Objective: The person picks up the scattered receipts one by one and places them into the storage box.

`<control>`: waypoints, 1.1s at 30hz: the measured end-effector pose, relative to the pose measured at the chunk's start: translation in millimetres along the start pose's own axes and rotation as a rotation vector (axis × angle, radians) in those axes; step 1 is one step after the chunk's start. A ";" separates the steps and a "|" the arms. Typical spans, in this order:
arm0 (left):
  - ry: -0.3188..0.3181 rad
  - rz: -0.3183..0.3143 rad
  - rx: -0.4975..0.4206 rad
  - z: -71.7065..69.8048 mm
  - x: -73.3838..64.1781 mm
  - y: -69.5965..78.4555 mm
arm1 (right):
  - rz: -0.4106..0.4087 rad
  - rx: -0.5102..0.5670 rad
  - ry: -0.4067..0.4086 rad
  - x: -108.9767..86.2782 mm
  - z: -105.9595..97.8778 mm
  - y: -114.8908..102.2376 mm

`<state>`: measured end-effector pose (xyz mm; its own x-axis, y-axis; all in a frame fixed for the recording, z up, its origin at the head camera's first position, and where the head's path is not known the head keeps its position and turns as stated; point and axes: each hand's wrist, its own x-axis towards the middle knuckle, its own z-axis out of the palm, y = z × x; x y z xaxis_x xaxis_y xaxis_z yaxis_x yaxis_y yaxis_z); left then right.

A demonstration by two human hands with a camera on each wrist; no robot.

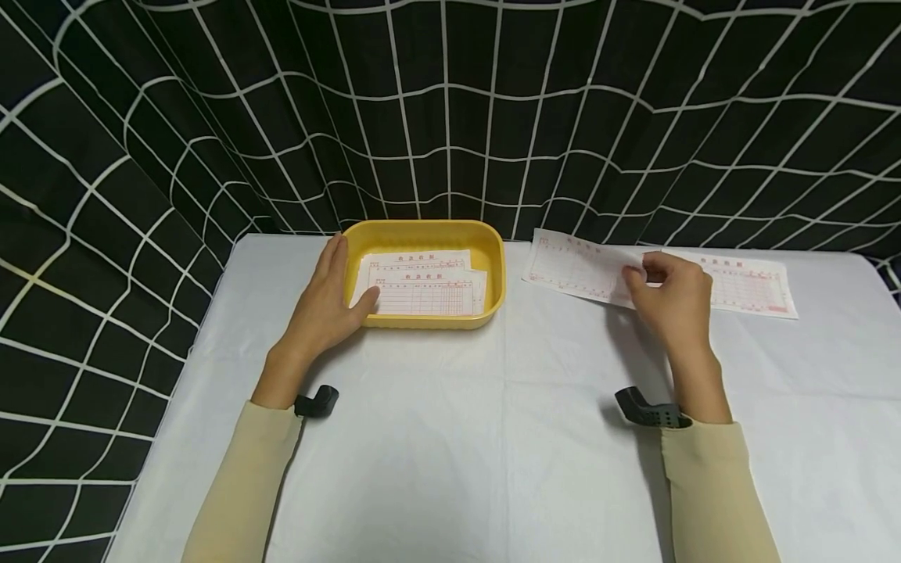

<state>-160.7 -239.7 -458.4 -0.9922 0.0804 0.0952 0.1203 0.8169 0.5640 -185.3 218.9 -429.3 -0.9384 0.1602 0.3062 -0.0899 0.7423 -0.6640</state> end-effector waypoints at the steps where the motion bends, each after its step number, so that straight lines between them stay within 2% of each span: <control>1: 0.000 -0.001 0.001 -0.2 -0.1 0.0 | -0.005 0.004 0.002 0.3 -0.9 -1.2; 8: 0.002 -0.009 0.000 -1.1 -0.4 0.1 | -0.019 -0.006 -0.004 -0.4 -9.3 -10.9; 12: -0.001 -0.011 -0.002 -0.7 -1.3 0.1 | 0.010 -0.015 -0.047 -2.0 -17.5 -17.4; 16: 0.001 -0.011 -0.010 0.0 -1.9 0.9 | 0.047 0.032 -0.094 -1.9 -26.3 -21.8; 21: 0.000 -0.015 -0.005 0.3 -1.7 2.0 | 0.096 0.070 -0.092 -2.2 -39.6 -26.9; 27: -0.011 -0.028 0.005 -1.6 -1.0 2.1 | 0.156 0.219 -0.107 -3.5 -48.6 -33.5; 33: -0.012 -0.017 -0.008 -1.4 -0.7 1.5 | 0.171 0.339 -0.141 -4.1 -41.0 -43.8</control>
<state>-159.7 -239.3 -456.5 -0.9945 0.0734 0.0754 0.1034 0.8134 0.5724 -163.9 212.4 -373.5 -0.9839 0.1545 0.0903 -0.0108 0.4525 -0.8917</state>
